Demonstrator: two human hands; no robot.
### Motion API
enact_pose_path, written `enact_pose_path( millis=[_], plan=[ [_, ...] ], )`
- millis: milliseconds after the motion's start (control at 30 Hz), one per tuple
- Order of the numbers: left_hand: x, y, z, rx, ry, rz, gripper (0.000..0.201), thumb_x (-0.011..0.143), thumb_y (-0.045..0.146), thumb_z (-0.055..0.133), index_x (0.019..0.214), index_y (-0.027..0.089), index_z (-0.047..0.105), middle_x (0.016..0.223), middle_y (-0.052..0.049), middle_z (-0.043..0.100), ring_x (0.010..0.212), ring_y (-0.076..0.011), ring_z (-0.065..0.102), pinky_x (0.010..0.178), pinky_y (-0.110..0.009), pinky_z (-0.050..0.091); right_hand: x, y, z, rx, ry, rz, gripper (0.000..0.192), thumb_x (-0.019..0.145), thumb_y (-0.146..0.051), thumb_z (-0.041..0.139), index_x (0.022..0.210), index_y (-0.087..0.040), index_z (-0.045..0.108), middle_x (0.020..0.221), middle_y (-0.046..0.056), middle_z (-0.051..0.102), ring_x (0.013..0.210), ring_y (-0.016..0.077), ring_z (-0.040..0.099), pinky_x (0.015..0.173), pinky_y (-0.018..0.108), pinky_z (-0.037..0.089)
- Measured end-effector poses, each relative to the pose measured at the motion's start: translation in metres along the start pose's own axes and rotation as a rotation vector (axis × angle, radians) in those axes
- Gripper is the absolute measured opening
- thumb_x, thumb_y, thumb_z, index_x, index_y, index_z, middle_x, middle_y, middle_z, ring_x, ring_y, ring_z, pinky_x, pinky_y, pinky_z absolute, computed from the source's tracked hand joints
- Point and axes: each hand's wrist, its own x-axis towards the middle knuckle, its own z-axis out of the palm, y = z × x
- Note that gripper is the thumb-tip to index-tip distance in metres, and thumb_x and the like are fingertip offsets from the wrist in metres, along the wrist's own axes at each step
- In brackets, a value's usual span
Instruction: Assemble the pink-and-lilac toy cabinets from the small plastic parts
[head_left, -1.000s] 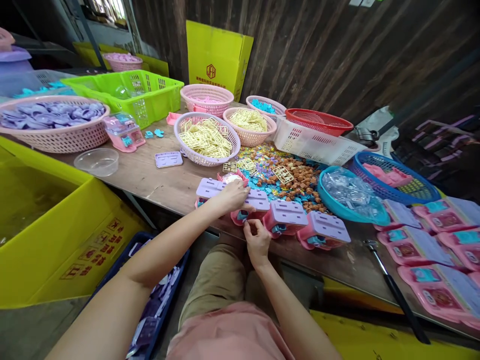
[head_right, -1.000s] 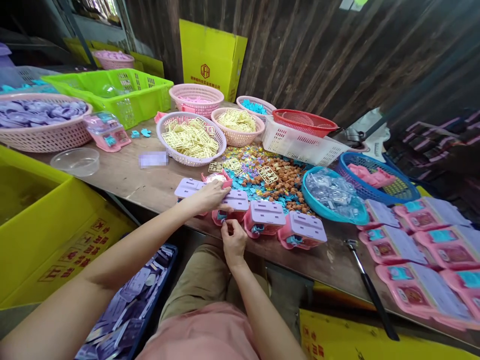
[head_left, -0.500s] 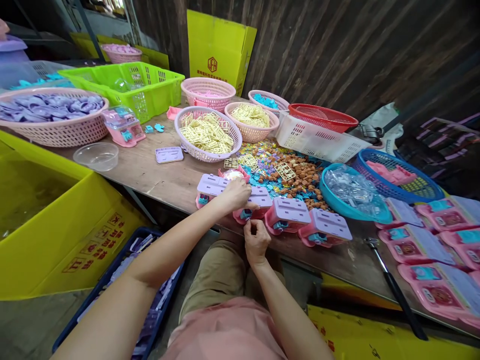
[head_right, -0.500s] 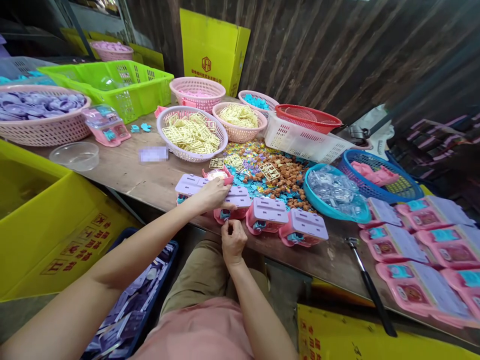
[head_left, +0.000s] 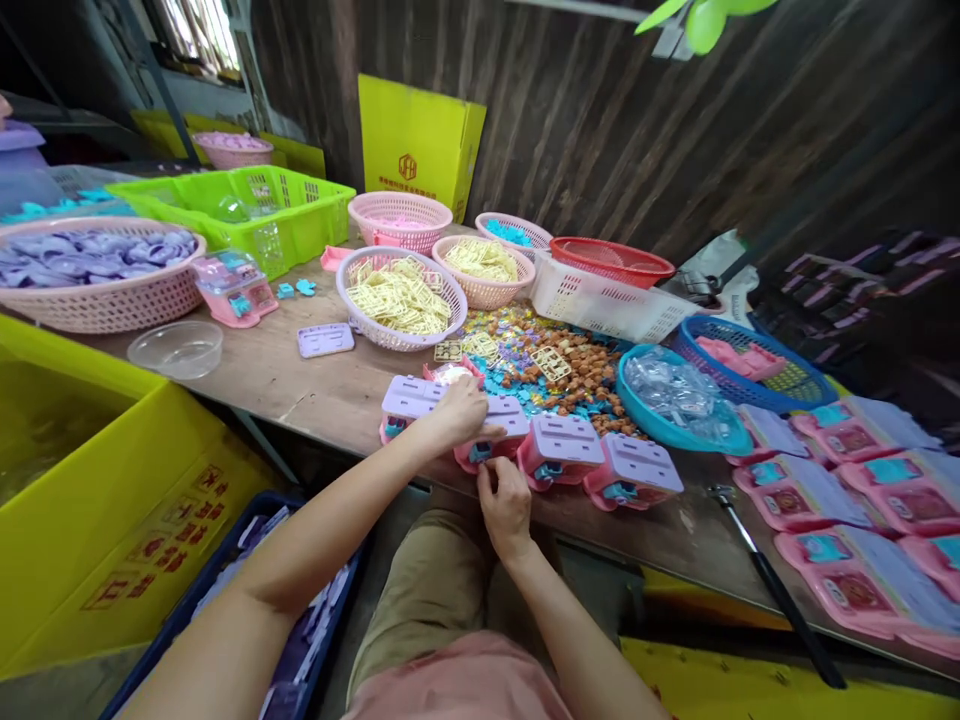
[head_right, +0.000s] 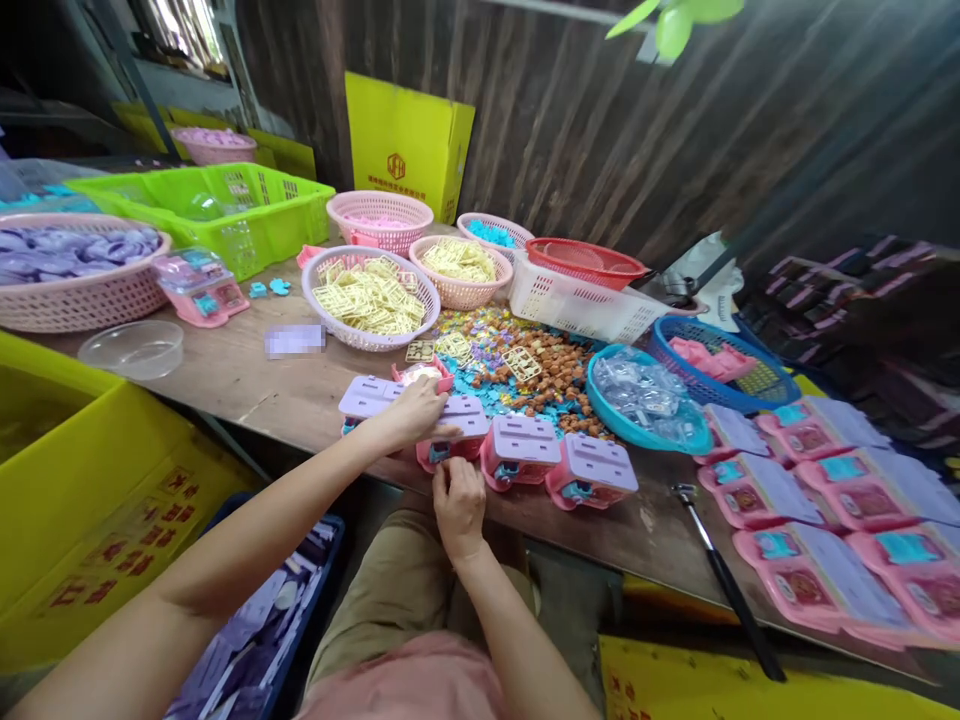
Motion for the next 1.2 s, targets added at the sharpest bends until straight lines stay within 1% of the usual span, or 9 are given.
enact_pose_path(
  millis=[100,233,367,467,600,700,767,933,1200],
  plan=[
    [-0.021,0.017,-0.002,-0.128,0.209,-0.022,0.020,0.061,0.033,0.072,0.057,0.020,0.059,0.072,-0.006,0.053,0.097,-0.0290,0.046,0.097,-0.039,0.029,0.006,-0.011,-0.021,0.084,0.009,-0.018,0.013,0.088,-0.020,0.043,0.086,-0.019,0.055,0.070,0.002,0.060,0.062,0.0140,0.057,0.059,0.025,0.045],
    [-0.066,0.019,0.013,-0.492,0.005,-0.249,0.029,0.075,0.047,0.056,0.077,0.020,0.067,0.081,-0.006,0.063,0.090,-0.0254,0.055,0.092,-0.036,0.038,0.019,-0.029,-0.030,0.142,-0.027,-0.104,0.021,0.088,-0.020,0.039,0.102,-0.019,0.055,0.080,0.006,0.059,0.073,0.0177,0.058,0.063,0.028,0.050],
    [-0.092,0.003,0.022,-0.758,0.170,-0.524,0.038,0.069,0.050,0.063,0.092,0.020,0.067,0.098,-0.005,0.065,0.108,-0.0243,0.052,0.092,-0.031,0.040,0.030,-0.041,-0.028,0.048,-0.198,-0.218,0.018,0.084,-0.015,0.040,0.089,-0.019,0.057,0.078,0.006,0.057,0.071,0.0189,0.056,0.060,0.029,0.050],
    [-0.099,-0.003,0.014,-0.928,0.173,-0.616,0.043,0.062,0.049,0.071,0.095,0.020,0.066,0.094,-0.005,0.067,0.094,-0.0218,0.058,0.074,-0.027,0.046,0.031,-0.042,-0.027,0.089,-0.244,-0.209,0.019,0.083,-0.012,0.039,0.091,-0.019,0.055,0.082,0.007,0.057,0.075,0.0195,0.056,0.063,0.029,0.051],
    [-0.107,-0.002,0.000,-1.063,0.108,-0.652,0.043,0.055,0.039,0.081,0.091,0.019,0.067,0.082,-0.003,0.066,0.070,-0.0128,0.058,0.066,-0.023,0.046,0.030,-0.042,-0.022,0.178,-0.170,-0.169,0.020,0.087,-0.016,0.035,0.095,-0.018,0.053,0.082,0.007,0.055,0.073,0.0185,0.056,0.061,0.029,0.050],
    [-0.114,-0.004,-0.007,-0.990,0.083,-0.632,0.033,0.058,0.038,0.080,0.076,0.013,0.068,0.066,-0.002,0.061,0.058,-0.0083,0.053,0.057,-0.019,0.042,0.030,-0.048,-0.017,0.105,-0.181,-0.269,0.019,0.089,-0.016,0.035,0.085,-0.018,0.054,0.075,0.005,0.055,0.067,0.0177,0.054,0.057,0.028,0.048],
    [-0.119,-0.008,-0.011,-0.945,0.081,-0.603,0.032,0.058,0.038,0.080,0.072,0.011,0.068,0.062,-0.002,0.060,0.056,-0.0073,0.050,0.054,-0.017,0.040,0.032,-0.052,-0.015,0.101,-0.209,-0.325,0.023,0.090,-0.015,0.034,0.078,-0.019,0.054,0.071,0.004,0.055,0.064,0.0164,0.053,0.055,0.027,0.047],
    [-0.125,-0.022,-0.023,-1.016,0.022,-0.622,0.037,0.059,0.043,0.078,0.070,0.009,0.068,0.064,-0.004,0.060,0.055,-0.0074,0.052,0.054,-0.018,0.039,0.035,-0.057,-0.012,0.353,-0.287,-0.303,0.023,0.094,-0.019,0.035,0.089,-0.018,0.058,0.071,0.003,0.058,0.065,0.0126,0.053,0.058,0.021,0.046],
    [-0.127,-0.034,-0.033,-1.049,0.073,-0.636,0.040,0.056,0.044,0.080,0.068,0.009,0.066,0.060,-0.001,0.058,0.050,-0.0045,0.048,0.050,-0.016,0.035,0.037,-0.060,0.002,0.344,-0.318,-0.343,0.027,0.094,-0.022,0.037,0.080,-0.018,0.060,0.070,0.004,0.056,0.065,0.0129,0.052,0.058,0.022,0.044]
  ],
)
